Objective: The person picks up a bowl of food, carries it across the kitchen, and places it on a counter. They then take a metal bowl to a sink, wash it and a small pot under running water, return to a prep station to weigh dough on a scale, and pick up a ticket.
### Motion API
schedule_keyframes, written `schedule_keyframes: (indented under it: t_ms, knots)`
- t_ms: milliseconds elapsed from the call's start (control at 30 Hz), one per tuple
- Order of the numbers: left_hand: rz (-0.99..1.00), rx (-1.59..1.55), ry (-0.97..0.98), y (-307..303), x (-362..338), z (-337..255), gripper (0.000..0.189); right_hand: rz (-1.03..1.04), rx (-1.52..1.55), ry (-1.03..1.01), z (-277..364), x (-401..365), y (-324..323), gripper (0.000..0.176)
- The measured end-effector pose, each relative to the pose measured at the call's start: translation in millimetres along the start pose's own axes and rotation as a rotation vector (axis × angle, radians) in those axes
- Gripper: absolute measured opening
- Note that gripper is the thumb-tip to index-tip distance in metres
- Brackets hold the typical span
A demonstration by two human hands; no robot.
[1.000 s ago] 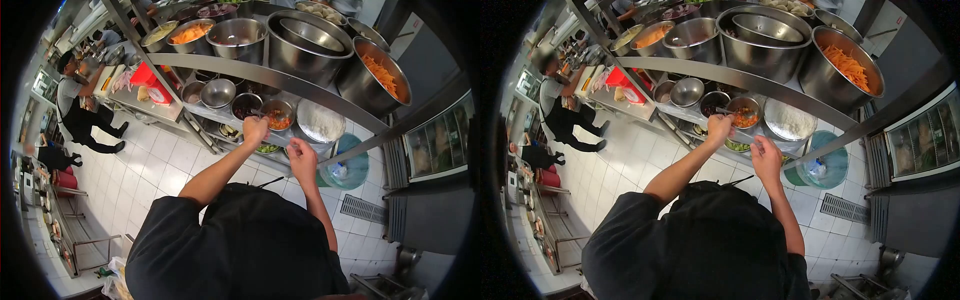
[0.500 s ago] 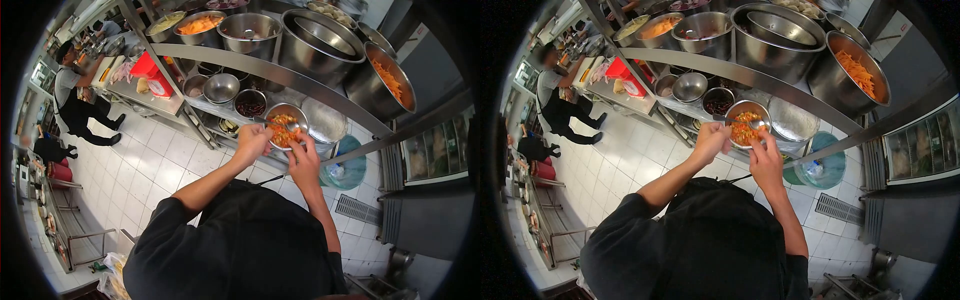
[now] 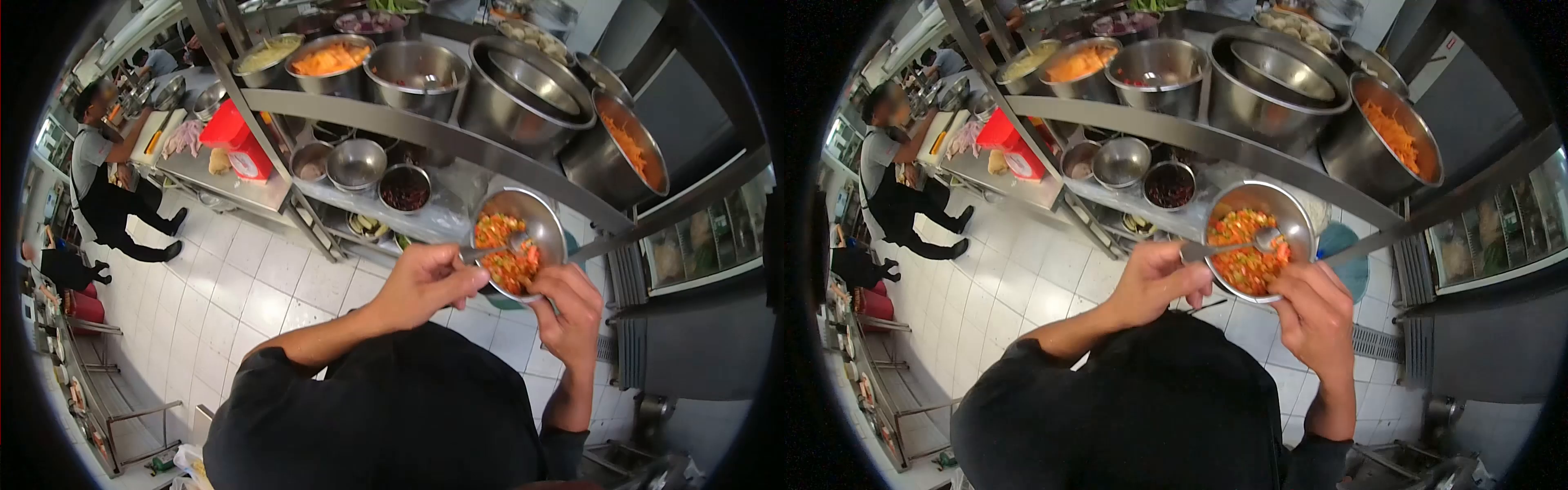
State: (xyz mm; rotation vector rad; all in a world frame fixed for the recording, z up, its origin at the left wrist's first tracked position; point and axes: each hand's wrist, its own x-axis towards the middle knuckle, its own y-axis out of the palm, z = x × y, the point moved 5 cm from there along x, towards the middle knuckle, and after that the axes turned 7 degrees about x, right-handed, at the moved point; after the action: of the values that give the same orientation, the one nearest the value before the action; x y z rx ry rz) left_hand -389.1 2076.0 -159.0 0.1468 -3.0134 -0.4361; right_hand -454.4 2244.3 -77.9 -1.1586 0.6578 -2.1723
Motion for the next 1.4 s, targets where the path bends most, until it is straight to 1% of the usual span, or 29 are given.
schedule_keyframes:
  t_ms: [33, 100, 200, 300, 367, 400, 433, 500, 567, 633, 700, 767, 800, 900, 967, 1000, 1033, 1100, 1167, 1200, 1233, 1300, 1367, 1400]
  knots:
    - [0.061, -0.018, 0.044, -2, -2, -8, 0.019, -0.004, -0.009, 0.000, 5, 4, -7, 0.017]
    - [0.090, -0.042, 0.076, -11, 0, -11, 0.019, -0.027, -0.026, -0.035, 22, 16, -26, 0.016]
    - [0.060, -0.022, 0.017, -25, 3, -4, 0.019, -0.062, -0.024, -0.112, 46, 45, -54, 0.014]
    - [0.061, 0.088, -0.065, -39, 4, 19, 0.015, -0.123, -0.025, -0.213, 60, 88, -65, 0.014]
    - [0.033, 0.117, -0.099, -48, 2, 32, 0.015, -0.125, -0.127, -0.219, 63, 123, -61, 0.013]
    - [0.018, 0.151, -0.116, -53, 0, 40, 0.015, -0.141, -0.116, -0.130, 63, 140, -55, 0.014]
    - [0.001, 0.184, -0.134, -57, -3, 44, 0.016, -0.156, -0.104, -0.041, 60, 156, -49, 0.014]
    - [-0.032, 0.207, -0.134, -65, -11, 47, 0.018, -0.154, -0.047, -0.096, 41, 190, -39, 0.015]
    - [-0.063, 0.211, -0.135, -78, -18, 53, 0.018, -0.163, -0.096, -0.066, 21, 226, -30, 0.019]
    - [-0.112, 0.275, -0.140, -90, -24, 57, 0.019, -0.147, -0.243, -0.064, 3, 262, -17, 0.023]
    - [-0.157, 0.291, -0.131, -99, -30, 62, 0.019, -0.056, -0.284, 0.062, -24, 293, -3, 0.028]
    - [-0.182, 0.304, -0.106, -109, -34, 69, 0.019, -0.042, -0.439, 0.038, -50, 316, 14, 0.029]
    - [-0.195, 0.309, -0.096, -113, -36, 72, 0.019, -0.030, -0.441, 0.028, -62, 323, 22, 0.030]
    - [-0.186, 0.420, -0.148, -125, -43, 74, 0.016, 0.016, -0.459, -0.009, -92, 336, 41, 0.030]
    - [-0.199, 0.448, -0.171, -132, -45, 79, 0.016, 0.063, -0.479, -0.034, -100, 335, 55, 0.029]
    - [-0.201, 0.462, -0.189, -135, -48, 83, 0.015, 0.098, -0.484, -0.011, -106, 335, 60, 0.029]
    - [-0.200, 0.501, -0.180, -137, -48, 85, 0.016, 0.137, -0.501, -0.031, -105, 332, 66, 0.029]
    - [-0.247, 0.504, -0.102, -141, -46, 94, 0.020, 0.213, -0.534, -0.064, -104, 328, 75, 0.029]
    - [-0.216, 0.489, -0.127, -141, -41, 101, 0.021, 0.349, -0.497, 0.003, -104, 331, 78, 0.030]
    - [-0.198, 0.471, -0.137, -138, -38, 104, 0.021, 0.386, -0.544, 0.074, -117, 336, 83, 0.026]
    - [-0.181, 0.454, -0.146, -135, -34, 106, 0.021, 0.465, -0.407, 0.144, -138, 340, 88, 0.030]
    - [-0.115, 0.459, -0.189, -128, -28, 110, 0.020, 0.552, -0.667, 0.292, -79, 326, 76, 0.027]
    - [-0.041, 0.457, -0.246, -121, -19, 118, 0.018, 0.378, -0.633, 0.227, -80, 330, 66, 0.031]
    - [-0.012, 0.496, -0.276, -120, -15, 124, 0.020, 0.295, -0.626, 0.264, -84, 336, 57, 0.029]
